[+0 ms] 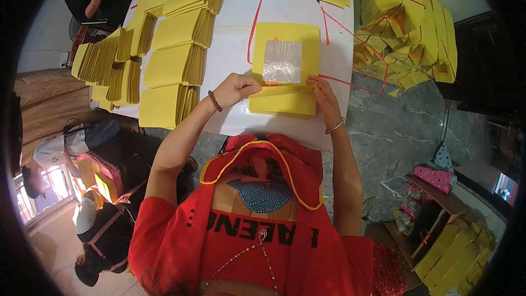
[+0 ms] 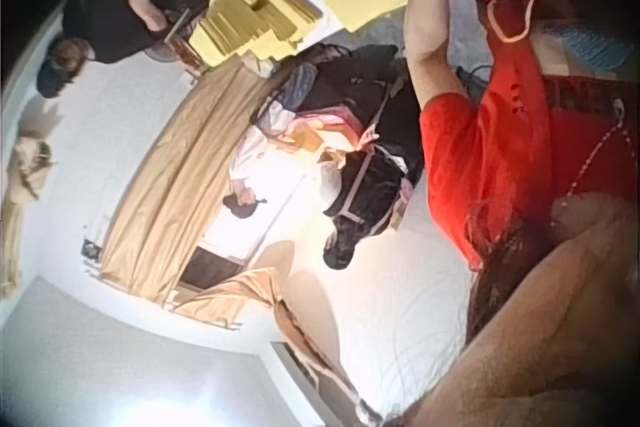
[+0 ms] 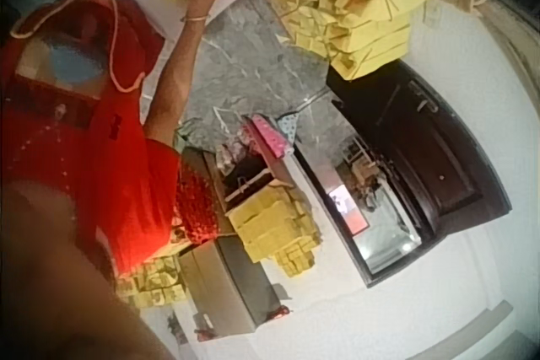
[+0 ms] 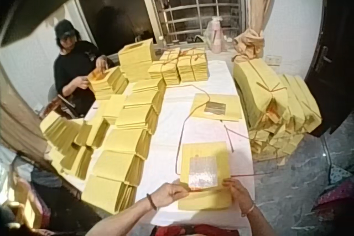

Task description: Folding sheets of yellow joss paper and organizing them into stacks.

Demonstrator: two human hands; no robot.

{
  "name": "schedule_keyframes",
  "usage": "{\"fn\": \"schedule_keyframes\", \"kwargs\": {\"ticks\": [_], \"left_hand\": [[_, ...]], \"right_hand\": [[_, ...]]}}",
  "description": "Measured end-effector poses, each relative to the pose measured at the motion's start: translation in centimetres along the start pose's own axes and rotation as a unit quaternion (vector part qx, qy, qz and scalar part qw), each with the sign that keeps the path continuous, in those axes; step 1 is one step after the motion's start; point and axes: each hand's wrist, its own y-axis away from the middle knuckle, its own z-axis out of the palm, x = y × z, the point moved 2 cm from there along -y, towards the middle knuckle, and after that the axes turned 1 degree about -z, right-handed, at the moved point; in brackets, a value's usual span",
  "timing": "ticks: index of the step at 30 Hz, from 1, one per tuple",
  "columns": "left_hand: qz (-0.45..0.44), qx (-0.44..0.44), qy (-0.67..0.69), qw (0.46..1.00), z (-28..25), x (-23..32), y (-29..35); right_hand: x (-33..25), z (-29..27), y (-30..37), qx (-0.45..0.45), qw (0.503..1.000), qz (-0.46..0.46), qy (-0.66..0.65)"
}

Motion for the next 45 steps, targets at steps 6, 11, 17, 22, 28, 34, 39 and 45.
{"fn": "schedule_keyframes", "kwargs": {"ticks": [6,11,17,22,28,34,39,45], "left_hand": [[-0.004,0.001,0.01,1.0,0.2,-0.6,0.0],[-0.014,-0.01,0.012,1.0,0.2,-0.6,-0.1],[-0.002,-0.005,0.004,1.0,0.2,-0.4,0.1],[0.015,-0.003,-0.031,0.999,0.2,-0.4,0.1],[-0.022,0.022,0.029,0.999,0.3,-0.2,0.2],[0.085,-0.005,-0.055,0.995,0.1,0.1,1.2],[0.164,0.114,-0.28,0.939,0.2,-0.8,1.1],[0.183,0.159,-0.234,0.941,0.0,-2.3,-0.8]], "right_hand": [[-0.6,0.0,-0.1,-0.006,1.0,-0.011,-0.022],[-0.2,-0.1,-0.1,-0.002,1.0,-0.011,-0.026],[-0.8,0.2,0.0,0.012,0.998,-0.005,-0.058],[-0.9,0.1,-0.1,0.0,1.0,0.01,-0.021],[0.5,0.1,0.0,-0.011,0.996,-0.035,-0.084],[0.9,0.5,-0.1,0.003,0.998,-0.048,-0.044],[1.0,0.5,0.0,0.037,0.985,0.067,-0.157],[-0.1,-0.2,-1.0,0.01,0.995,-0.078,0.055]]}}
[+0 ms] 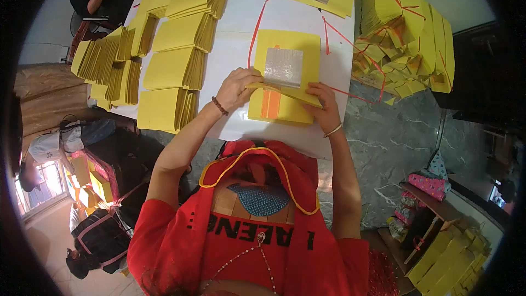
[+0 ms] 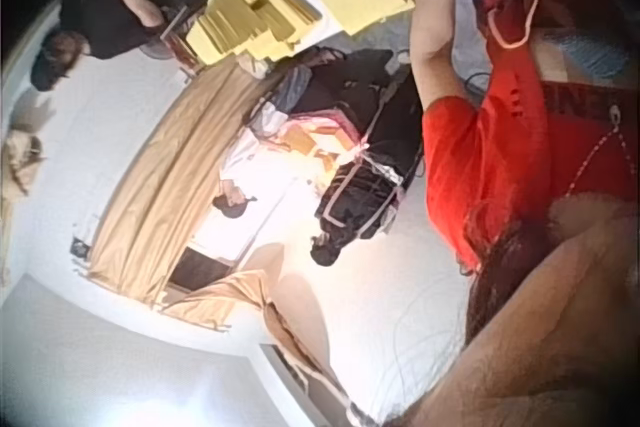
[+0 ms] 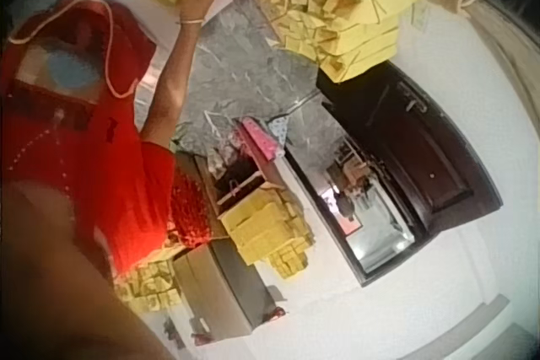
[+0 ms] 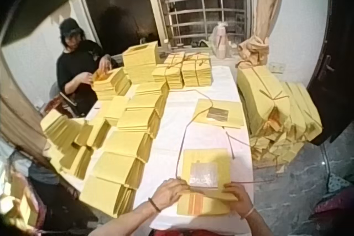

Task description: Folding sheets of yellow joss paper and organizing them into stacks.

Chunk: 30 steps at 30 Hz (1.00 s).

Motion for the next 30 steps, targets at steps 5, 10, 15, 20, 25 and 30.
{"fn": "schedule_keyframes", "kwargs": {"ticks": [5,10,15,20,25,30], "left_hand": [[0.059,0.037,-0.062,0.996,-0.5,1.1,0.2],[0.095,0.026,-0.112,0.989,-2.2,4.2,2.9],[0.051,-0.028,-0.029,0.998,-1.3,4.6,5.3],[-0.165,-0.004,0.118,0.979,-0.6,3.5,4.3],[-0.326,0.071,0.257,0.907,1.4,2.2,3.3],[-0.38,0.086,0.285,0.876,2.6,0.8,2.6]], "right_hand": [[-2.1,-0.4,-1.7,0.04,0.968,-0.137,0.205],[-4.9,-0.7,1.0,-0.11,0.945,-0.117,0.285],[-6.0,0.2,2.8,-0.127,0.96,-0.082,0.234],[-5.1,0.3,1.4,-0.063,0.973,-0.007,0.224],[-3.7,1.1,0.2,0.022,0.98,0.194,-0.03],[-3.4,1.7,-1.2,0.077,0.978,0.188,0.041]]}}
